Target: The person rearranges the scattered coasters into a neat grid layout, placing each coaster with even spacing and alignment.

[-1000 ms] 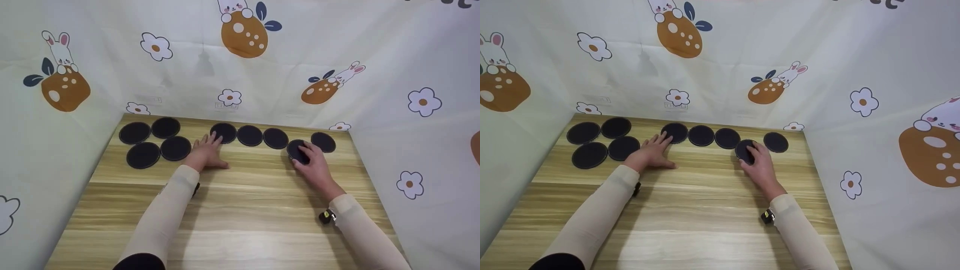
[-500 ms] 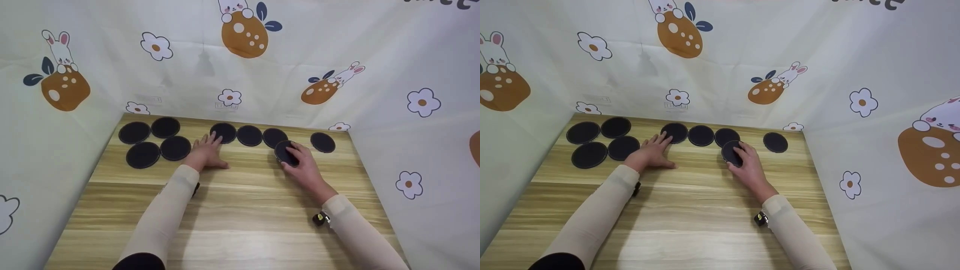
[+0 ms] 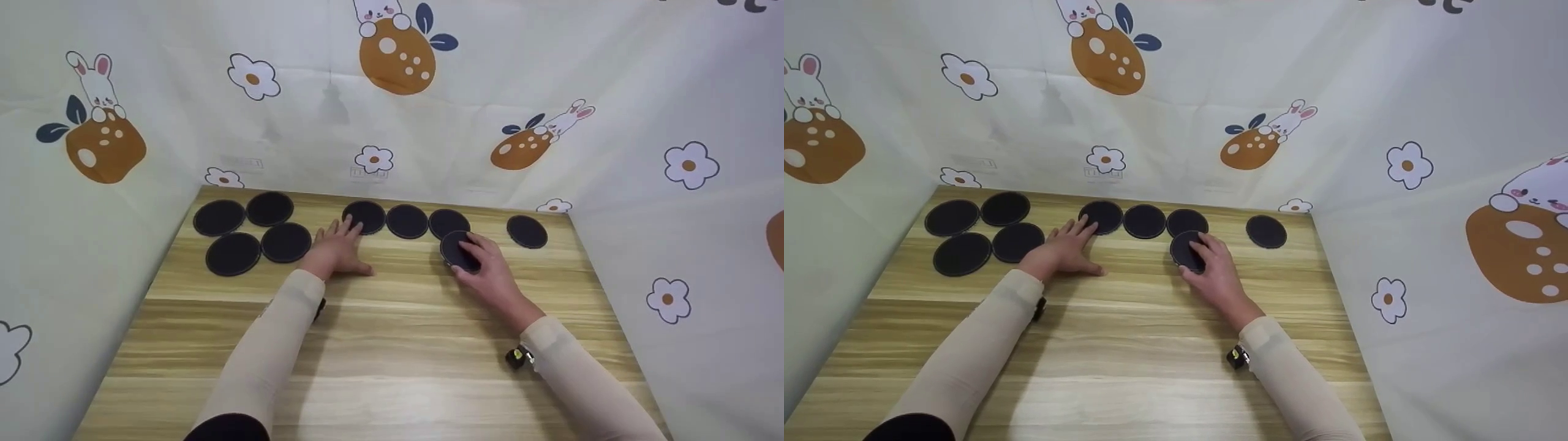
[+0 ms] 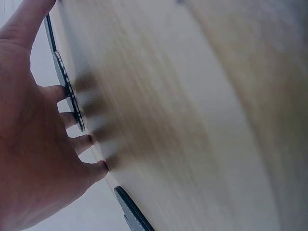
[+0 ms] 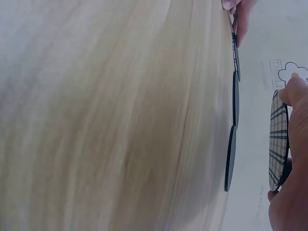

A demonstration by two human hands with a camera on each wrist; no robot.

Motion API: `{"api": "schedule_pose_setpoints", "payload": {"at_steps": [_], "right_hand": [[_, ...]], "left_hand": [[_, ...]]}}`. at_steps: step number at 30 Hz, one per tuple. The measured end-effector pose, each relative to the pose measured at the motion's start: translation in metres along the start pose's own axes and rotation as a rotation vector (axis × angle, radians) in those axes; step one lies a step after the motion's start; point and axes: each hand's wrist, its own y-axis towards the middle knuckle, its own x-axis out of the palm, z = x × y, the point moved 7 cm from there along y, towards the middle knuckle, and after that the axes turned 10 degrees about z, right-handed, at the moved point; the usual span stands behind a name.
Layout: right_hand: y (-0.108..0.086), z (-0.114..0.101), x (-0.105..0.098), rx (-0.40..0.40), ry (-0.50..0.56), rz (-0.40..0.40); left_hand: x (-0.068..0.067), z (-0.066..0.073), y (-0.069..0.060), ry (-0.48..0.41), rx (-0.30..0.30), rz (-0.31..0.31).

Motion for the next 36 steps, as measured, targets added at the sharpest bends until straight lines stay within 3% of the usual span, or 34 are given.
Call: {"api": "schedule_pose_setpoints", "payload": {"at_steps": [6, 13, 16, 23, 33, 36], "right_hand": [[-0.001, 0.003, 0.007, -0.001, -0.001, -0.016], [-0.005, 0.011, 0.014, 0.022, -0.011, -0.048], [-0.005, 0.014, 0.018, 0.022, -0.015, -0.057], [-0.007, 0.018, 0.025, 0.027, -0.01, -0.072], [-0.006, 0.018, 0.028, 0.043, -0.005, -0.089], [-0.005, 0.019, 0.029, 0.044, -0.006, -0.09]], "left_hand": [[0.006, -0.006, 0.005, -0.004, -0.008, -0.009], [-0.001, -0.001, -0.001, 0.005, 0.004, 0.014], [0.005, -0.006, 0.005, -0.011, 0.004, 0.011], [-0.01, 0.008, -0.013, 0.025, -0.004, -0.001], [0.003, -0.004, 0.002, -0.007, -0.015, -0.004], [-0.002, 0.0, -0.003, 0.0, -0.023, -0.01]]}}
